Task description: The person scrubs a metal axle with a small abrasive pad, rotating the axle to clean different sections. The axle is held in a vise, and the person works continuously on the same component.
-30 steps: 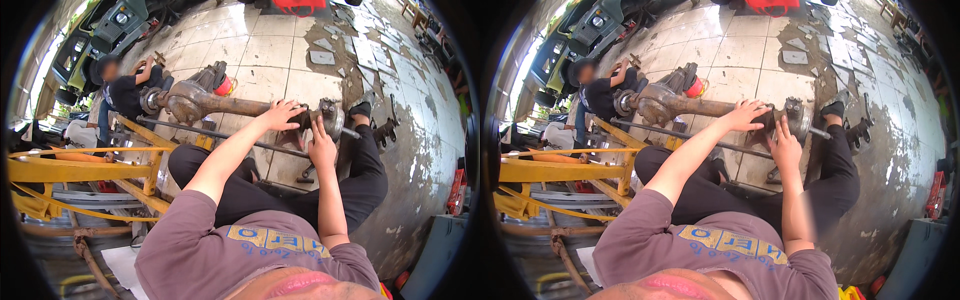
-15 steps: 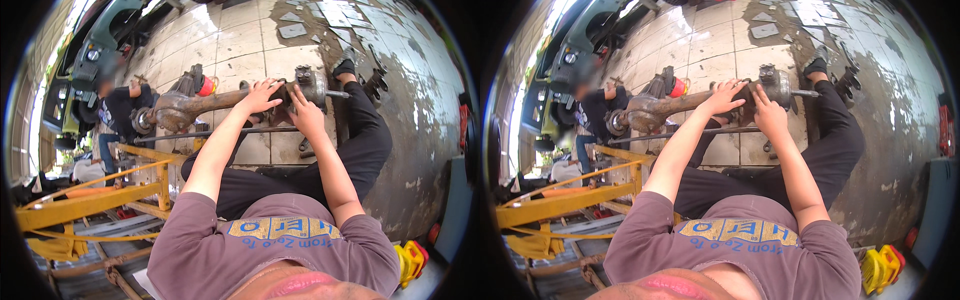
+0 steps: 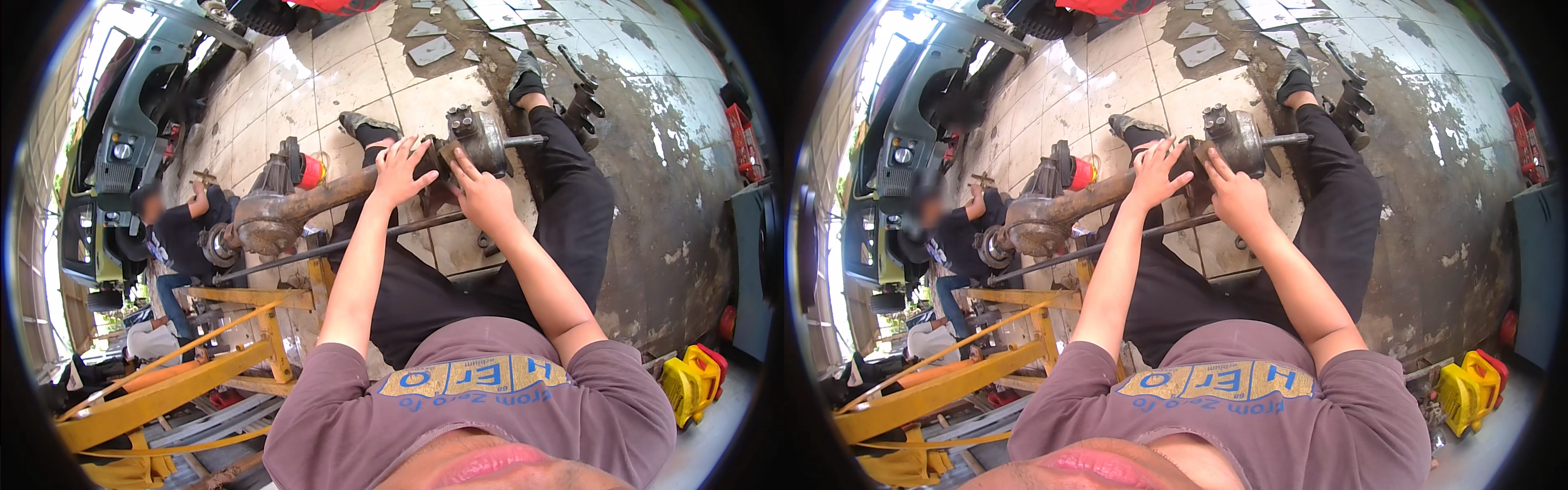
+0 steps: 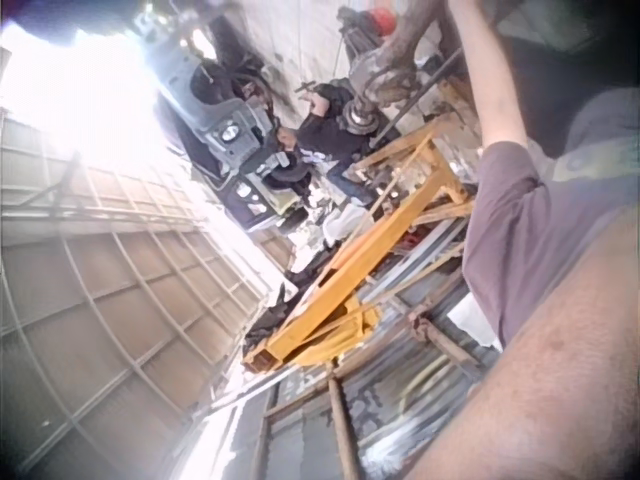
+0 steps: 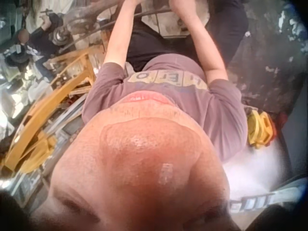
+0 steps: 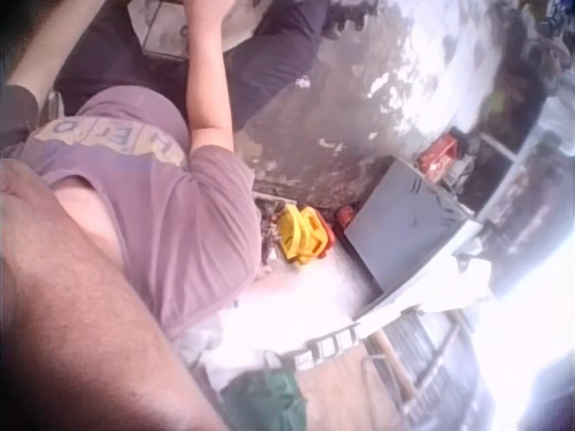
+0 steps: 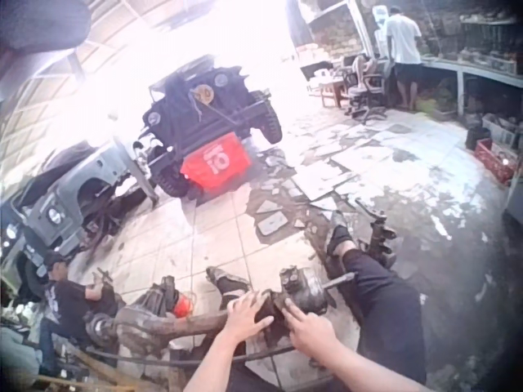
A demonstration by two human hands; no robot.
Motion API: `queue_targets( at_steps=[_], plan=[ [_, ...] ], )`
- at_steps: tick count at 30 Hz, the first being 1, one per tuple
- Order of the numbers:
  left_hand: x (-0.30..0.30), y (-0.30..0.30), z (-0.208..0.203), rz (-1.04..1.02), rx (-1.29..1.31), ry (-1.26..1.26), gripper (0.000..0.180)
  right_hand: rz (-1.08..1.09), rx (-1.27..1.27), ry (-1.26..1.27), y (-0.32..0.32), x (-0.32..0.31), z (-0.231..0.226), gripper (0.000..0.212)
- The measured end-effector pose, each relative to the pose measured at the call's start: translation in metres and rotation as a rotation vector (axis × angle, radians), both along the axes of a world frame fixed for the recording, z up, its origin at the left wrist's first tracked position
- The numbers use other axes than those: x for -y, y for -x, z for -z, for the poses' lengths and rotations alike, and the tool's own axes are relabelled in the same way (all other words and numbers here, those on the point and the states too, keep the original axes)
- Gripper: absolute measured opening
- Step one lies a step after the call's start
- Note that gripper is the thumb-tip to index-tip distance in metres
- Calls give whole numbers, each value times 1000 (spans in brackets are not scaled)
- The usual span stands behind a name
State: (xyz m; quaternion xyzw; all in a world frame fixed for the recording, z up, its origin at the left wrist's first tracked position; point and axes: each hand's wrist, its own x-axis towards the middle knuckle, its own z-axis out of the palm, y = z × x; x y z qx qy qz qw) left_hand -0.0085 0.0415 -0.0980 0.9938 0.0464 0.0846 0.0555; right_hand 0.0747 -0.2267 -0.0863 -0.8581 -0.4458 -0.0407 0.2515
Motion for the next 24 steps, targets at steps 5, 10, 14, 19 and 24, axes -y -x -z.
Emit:
queue_targets(
  at_steps=[5, 10, 14, 19, 24],
  plan=[
    [13, 1, 7, -51, 119, 12, 79, -21, -16, -24, -4, -8, -7, 71],
    [18, -3, 8, -105, 179, 18, 74, -60, -24, 10, 1, -1, -1, 73],
    [28, -4, 11, -144, 232, -31, 70, -70, -24, 40, -3, -1, -6, 71],
    [25, -1, 15, -123, 309, 4, 63, -62, -61, 51, 1, 0, -9, 69],
    [26, -4, 16, -134, 349, 65, 56, -35, -5, 36, -5, 6, -10, 66]
  ],
)
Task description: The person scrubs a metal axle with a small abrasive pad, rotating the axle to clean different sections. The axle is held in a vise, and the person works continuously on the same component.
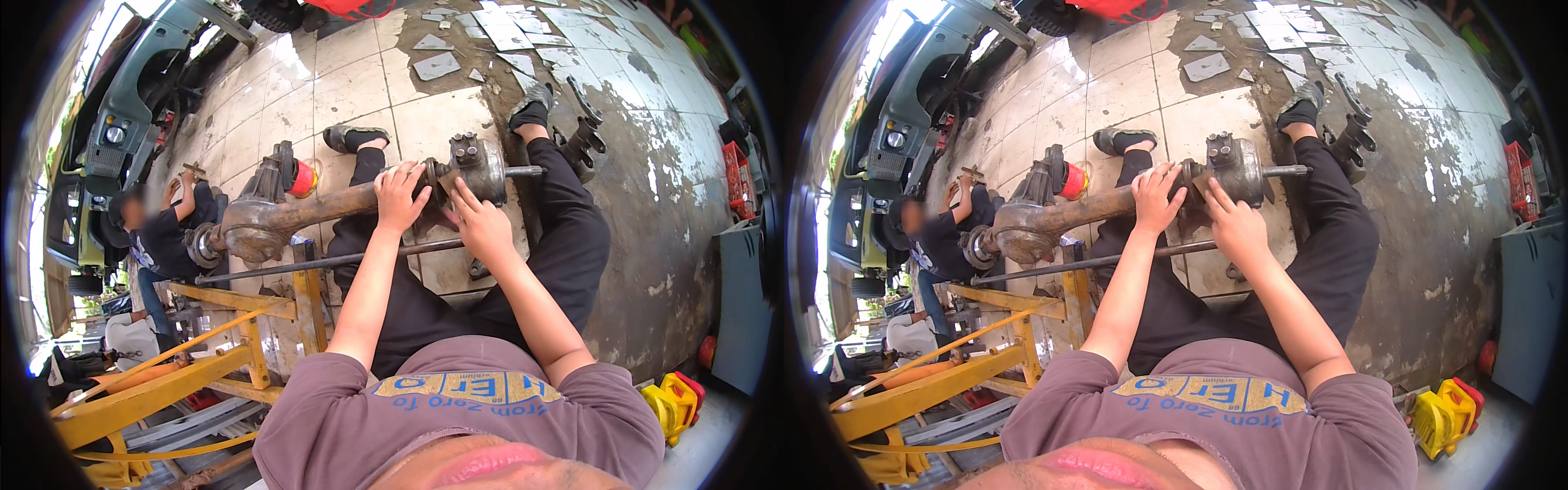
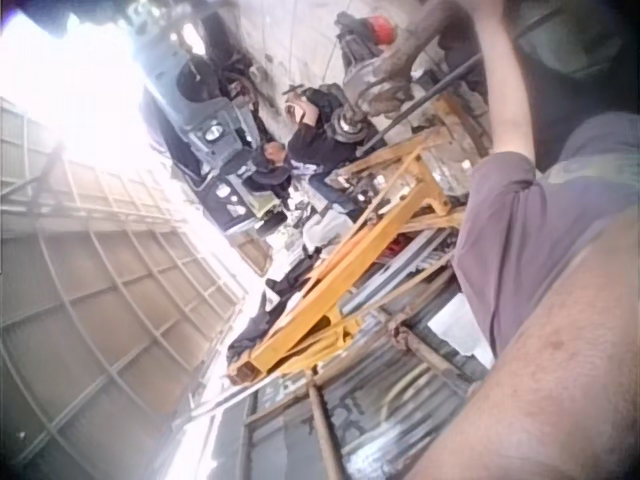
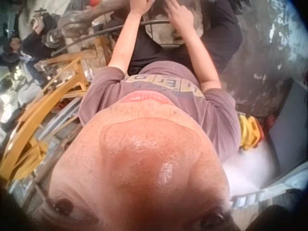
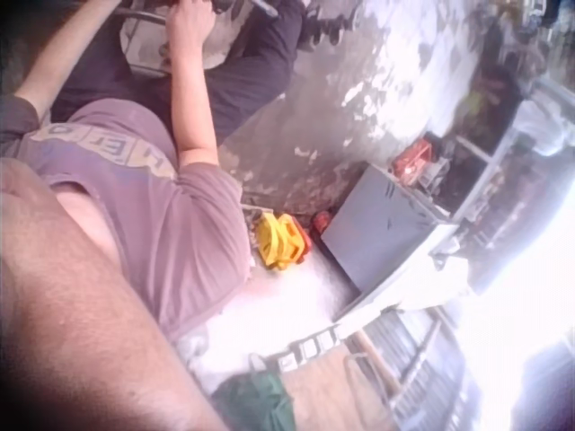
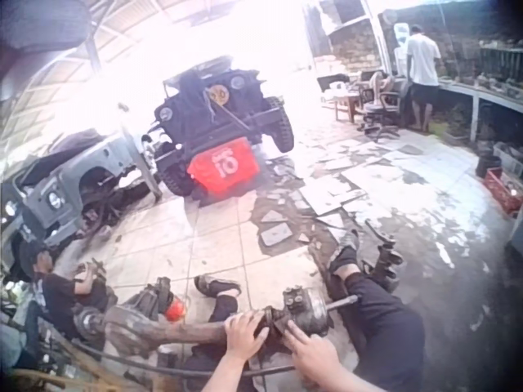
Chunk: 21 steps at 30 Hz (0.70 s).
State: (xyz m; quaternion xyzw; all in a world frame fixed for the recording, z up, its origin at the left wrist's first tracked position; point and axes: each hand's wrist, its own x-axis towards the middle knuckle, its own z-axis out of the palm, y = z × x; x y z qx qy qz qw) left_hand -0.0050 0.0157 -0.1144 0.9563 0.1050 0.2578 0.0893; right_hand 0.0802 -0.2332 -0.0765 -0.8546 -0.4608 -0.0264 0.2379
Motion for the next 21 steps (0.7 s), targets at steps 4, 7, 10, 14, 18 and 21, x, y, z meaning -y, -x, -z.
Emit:
queue_targets(
  at_steps=[4, 7, 10, 14, 18, 21],
  plan=[
    [3, -3, -2, -8, 29, 20, 52, 13, 23, -74, -6, -5, -2, 64],
    [5, 0, 0, -15, 17, 14, 50, 19, 32, -106, -8, -10, 7, 64],
    [2, 1, -1, -13, 18, -2, 48, 10, 16, -79, -3, -7, 10, 67],
    [4, 0, -3, -2, 12, 10, 48, 9, 64, -34, -10, -11, -3, 67],
    [-1, 1, -7, -3, 22, -32, 47, -7, 20, -65, -3, -11, -2, 64],
    [2, -1, -5, -5, 15, 5, 47, -18, -12, -92, -4, -5, 5, 68]
  ],
)
